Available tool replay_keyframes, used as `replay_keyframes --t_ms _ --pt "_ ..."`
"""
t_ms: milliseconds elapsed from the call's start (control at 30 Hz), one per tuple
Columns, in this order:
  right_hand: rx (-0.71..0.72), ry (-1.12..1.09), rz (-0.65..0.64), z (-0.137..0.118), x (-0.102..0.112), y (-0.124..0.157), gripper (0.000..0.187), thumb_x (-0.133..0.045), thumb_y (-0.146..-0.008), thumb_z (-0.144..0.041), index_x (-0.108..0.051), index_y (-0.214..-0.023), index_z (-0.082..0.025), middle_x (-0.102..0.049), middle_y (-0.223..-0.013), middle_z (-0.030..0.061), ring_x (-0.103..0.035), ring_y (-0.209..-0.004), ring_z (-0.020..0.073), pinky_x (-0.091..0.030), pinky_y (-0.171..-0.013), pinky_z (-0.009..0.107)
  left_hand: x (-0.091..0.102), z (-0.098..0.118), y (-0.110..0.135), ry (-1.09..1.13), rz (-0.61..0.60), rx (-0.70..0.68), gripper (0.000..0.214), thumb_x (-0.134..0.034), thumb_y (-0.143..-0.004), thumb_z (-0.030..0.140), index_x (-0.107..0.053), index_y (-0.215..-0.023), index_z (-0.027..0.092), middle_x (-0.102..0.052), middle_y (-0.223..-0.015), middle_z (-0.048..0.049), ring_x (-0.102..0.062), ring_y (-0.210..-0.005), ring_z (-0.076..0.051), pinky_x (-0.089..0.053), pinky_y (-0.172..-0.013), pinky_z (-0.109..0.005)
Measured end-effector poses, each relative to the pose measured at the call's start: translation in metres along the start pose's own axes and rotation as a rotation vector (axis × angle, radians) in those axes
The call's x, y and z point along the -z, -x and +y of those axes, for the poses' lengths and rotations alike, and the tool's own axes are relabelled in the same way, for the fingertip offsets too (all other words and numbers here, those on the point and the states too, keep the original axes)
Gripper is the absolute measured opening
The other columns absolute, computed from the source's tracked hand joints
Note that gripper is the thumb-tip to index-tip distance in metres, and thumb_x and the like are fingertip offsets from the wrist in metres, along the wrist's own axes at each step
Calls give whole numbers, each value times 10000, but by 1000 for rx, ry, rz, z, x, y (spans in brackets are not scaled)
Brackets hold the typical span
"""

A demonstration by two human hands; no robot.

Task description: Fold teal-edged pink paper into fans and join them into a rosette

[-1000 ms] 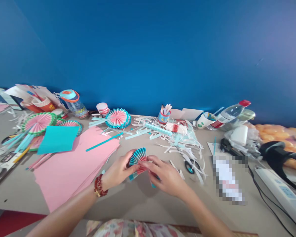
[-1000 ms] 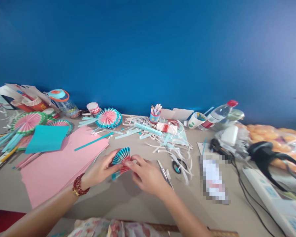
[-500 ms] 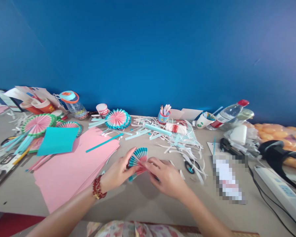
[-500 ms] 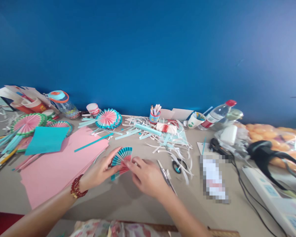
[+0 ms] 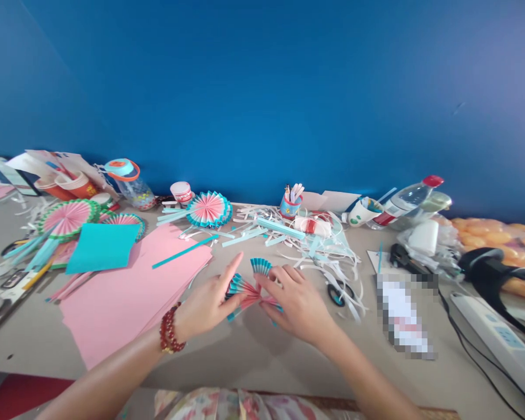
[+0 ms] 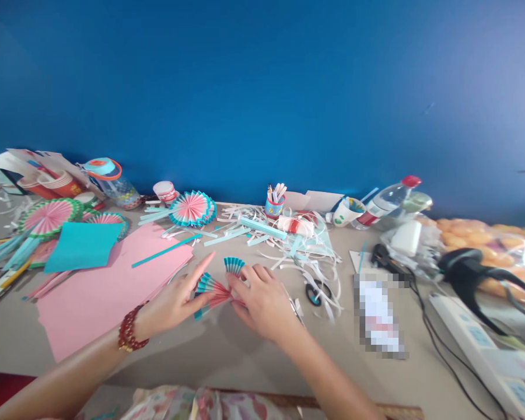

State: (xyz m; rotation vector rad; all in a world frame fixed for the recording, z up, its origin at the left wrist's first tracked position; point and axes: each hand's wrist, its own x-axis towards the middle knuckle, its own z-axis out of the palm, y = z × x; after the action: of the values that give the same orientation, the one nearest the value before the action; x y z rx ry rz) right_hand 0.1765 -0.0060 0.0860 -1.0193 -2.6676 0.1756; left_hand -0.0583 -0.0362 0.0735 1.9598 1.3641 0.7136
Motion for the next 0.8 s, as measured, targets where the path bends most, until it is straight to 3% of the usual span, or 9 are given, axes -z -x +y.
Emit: replay_keyframes --t_ms 100,167,367,500,700,800 --pt "38 18 71 3 0 -1 306 -650 -849 -291 -623 -1143 -211 -586 -1252 142 -486 -1178 342 -425 -989 536 0 -1 -1 -49 -32 27 716 -521 -916 370 -242 -1548 179 -646 -742 -23 -543 -565 -174 -447 -606 -256" --pt "84 11 84 6 -1 -2 268 -660 -841 -282 -627 -1095 -203 -560 -1323 136 -441 -1265 342 -380 -1065 544 1 -3 -3 -59 -48 57 711 -536 -909 386 -273 -1539 187 -605 -698 -5 -498 -532 -168 -405 -557 -251" --pt "177 -31 10 11 1 -8 359 -666 -835 -287 -619 -1185 -225 -621 -1188 110 -526 -1175 284 -341 -1115 527 2 -15 -6 49 -106 74 685 -555 -908 421 -323 -1511 194 -579 -746 3 -491 -582 -153 -364 -530 -234" --pt "192 -24 -14 11 4 -13 137 -664 -837 -292 -678 -960 -234 -609 -1221 91 -491 -1208 281 -323 -1124 512 1 -28 -6 99 -134 74 705 -556 -910 444 -301 -1518 196 -567 -726 20 -494 -597 -151 -391 -558 -236" --pt "195 -116 -74 18 -11 -16 81 -639 -842 -284 -640 -791 -221 -659 -804 19 -601 -828 176 -343 -1096 469 -4 -42 -8 134 -95 33 682 -582 -891 488 -388 -1475 193 -664 -919 -33 -600 -773 -175 -499 -720 -275" --pt "169 -97 -66 19 -22 -14 96 -584 -867 -237 -628 -784 -221 -654 -724 4 -597 -745 157 -392 -1048 415 -5 -47 -10 125 -119 33 644 -564 -906 490 -400 -1457 201 -671 -1062 -58 -625 -847 -180 -524 -762 -299"
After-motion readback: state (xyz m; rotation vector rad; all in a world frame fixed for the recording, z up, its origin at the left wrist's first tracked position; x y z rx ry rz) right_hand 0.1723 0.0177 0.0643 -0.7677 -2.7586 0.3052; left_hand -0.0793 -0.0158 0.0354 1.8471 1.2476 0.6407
